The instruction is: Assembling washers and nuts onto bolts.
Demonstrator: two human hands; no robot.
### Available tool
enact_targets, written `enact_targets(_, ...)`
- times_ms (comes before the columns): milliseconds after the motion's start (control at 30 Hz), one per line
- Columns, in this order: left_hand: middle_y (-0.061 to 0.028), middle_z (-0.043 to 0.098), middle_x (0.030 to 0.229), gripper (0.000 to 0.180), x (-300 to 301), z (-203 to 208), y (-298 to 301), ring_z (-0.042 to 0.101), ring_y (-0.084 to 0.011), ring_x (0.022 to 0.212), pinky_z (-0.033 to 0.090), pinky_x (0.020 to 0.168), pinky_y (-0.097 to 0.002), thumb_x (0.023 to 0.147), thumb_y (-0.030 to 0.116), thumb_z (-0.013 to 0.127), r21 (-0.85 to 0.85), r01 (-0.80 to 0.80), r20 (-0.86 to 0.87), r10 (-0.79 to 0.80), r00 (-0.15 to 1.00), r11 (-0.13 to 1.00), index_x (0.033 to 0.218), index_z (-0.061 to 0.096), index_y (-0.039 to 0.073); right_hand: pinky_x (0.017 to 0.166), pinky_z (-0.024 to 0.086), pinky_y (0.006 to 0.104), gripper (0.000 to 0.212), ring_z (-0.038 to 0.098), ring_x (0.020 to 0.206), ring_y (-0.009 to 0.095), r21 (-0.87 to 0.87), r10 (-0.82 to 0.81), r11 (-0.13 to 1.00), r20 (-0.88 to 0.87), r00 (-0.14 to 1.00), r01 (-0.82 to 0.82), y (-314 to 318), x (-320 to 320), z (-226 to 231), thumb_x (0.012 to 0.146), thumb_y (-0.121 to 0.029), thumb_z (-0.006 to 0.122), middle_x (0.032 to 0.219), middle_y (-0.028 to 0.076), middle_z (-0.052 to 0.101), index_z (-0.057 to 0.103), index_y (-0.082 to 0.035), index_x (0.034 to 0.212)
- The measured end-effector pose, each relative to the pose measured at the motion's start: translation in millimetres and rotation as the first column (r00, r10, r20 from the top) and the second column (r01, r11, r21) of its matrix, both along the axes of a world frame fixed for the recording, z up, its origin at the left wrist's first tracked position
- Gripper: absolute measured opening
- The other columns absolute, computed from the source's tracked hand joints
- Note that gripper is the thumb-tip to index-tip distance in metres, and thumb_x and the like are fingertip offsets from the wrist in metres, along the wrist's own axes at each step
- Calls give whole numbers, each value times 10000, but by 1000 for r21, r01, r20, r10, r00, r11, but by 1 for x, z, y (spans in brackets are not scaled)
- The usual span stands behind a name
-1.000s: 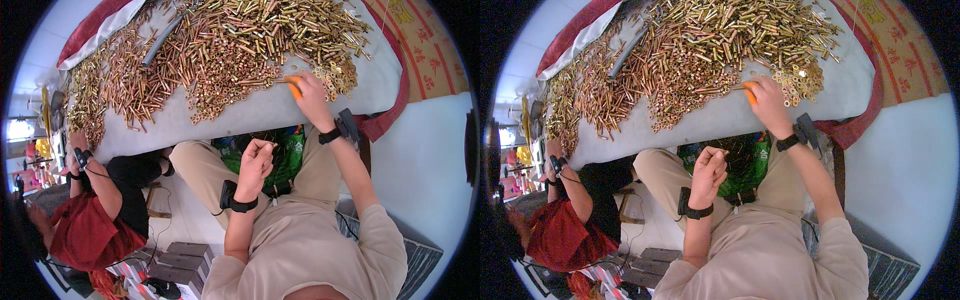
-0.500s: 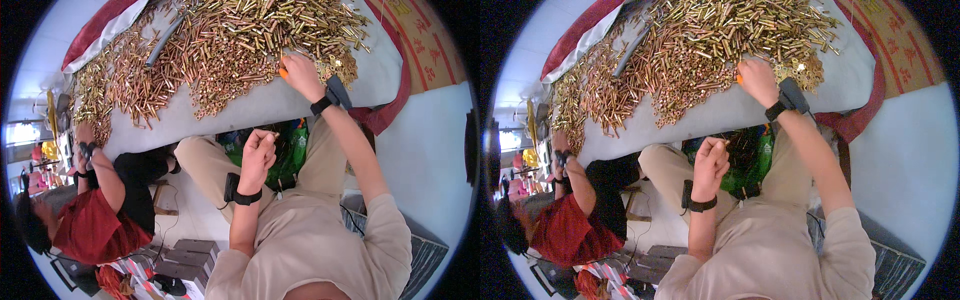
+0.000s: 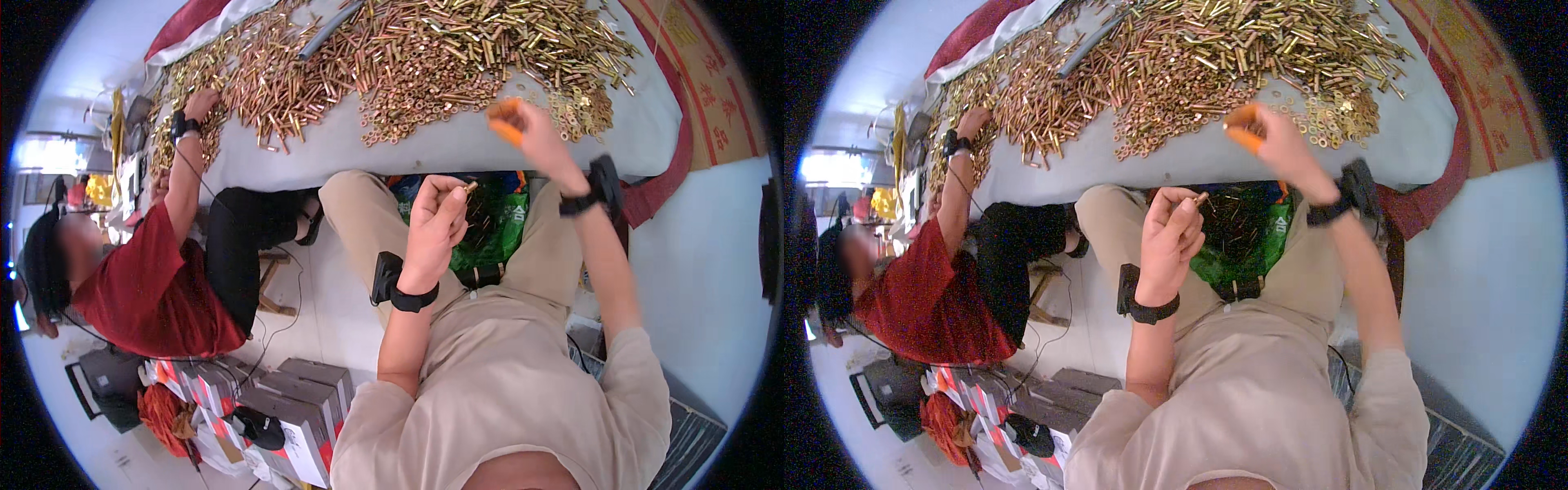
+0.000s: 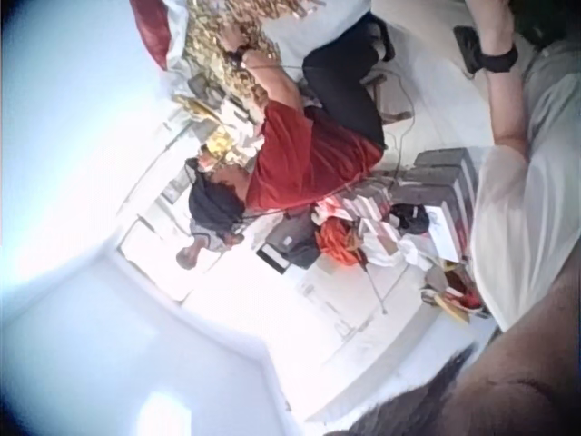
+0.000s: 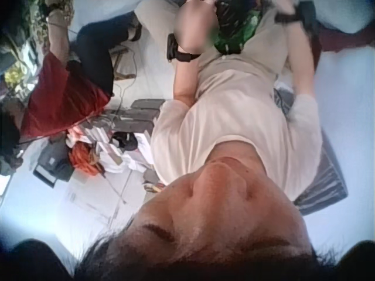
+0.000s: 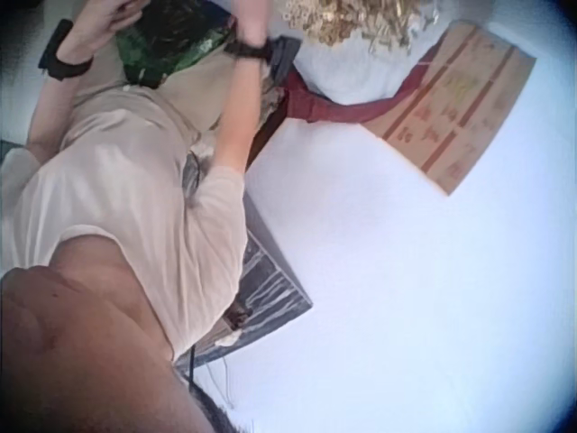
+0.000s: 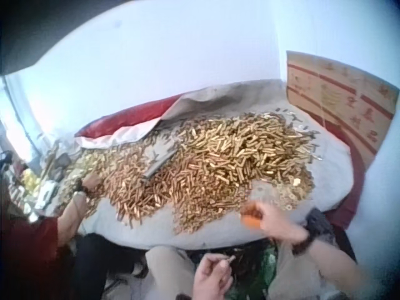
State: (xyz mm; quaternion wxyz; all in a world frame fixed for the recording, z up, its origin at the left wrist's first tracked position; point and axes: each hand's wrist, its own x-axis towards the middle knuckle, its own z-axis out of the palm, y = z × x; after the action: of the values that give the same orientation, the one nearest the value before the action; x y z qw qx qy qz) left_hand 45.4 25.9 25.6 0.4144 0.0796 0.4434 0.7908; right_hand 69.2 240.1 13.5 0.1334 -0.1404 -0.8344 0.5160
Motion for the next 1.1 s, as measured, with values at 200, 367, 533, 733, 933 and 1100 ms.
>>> enact_targets(200,59,331,595,111,10,3,-1,253,-16,463,207,386,-170,901,170,512,9,-38,-45,38,998,999,919,462,73,800,436,241,197,540,897,83,-562,177,786,-198,964,-259,-66,51,12,857,-53,559,967,21,583,537,-13,1049)
enact_targets(367,61,323,589,115,14,3,-3,246,-18,460,200,386,-173,898,178,517,34,-33,-57,35,998,999,915,463,78,755,433,230,212,535,848,88,-520,64,835,-232,971,-179,-76,60,10,844,-54,575,949,16,569,536,-20,1049)
enact_targets(533,65,319,602,129,12,1,-7,252,-9,469,213,395,-167,912,189,494,42,51,-9,-51,999,998,888,434,77,658,414,224,219,509,749,100,-58,162,981,-260,952,-183,-70,61,13,812,-50,601,867,19,547,538,-40,1021)
enact_targets(733,63,319,603,115,11,0,-10,252,-14,468,206,389,-167,914,169,487,82,105,47,-109,993,991,868,423,85,622,398,214,195,482,702,92,-74,200,973,-219,955,-220,-70,66,13,811,-66,605,801,5,520,529,-38,988)
enact_targets(933,56,333,624,125,12,-2,-5,256,-14,475,210,388,-162,915,169,484,52,108,53,-111,992,993,849,413,91,626,406,222,201,486,708,90,-252,184,938,-220,958,-237,-67,66,8,819,-63,597,818,16,539,520,-21,999)
enact_targets(1100,57,326,610,122,11,-2,-4,249,-14,468,201,384,-163,917,167,480,70,112,72,-117,991,991,849,413,91,647,427,237,194,504,727,101,-147,174,967,-208,963,-206,-68,66,10,821,-53,592,837,27,551,526,-23,1001)
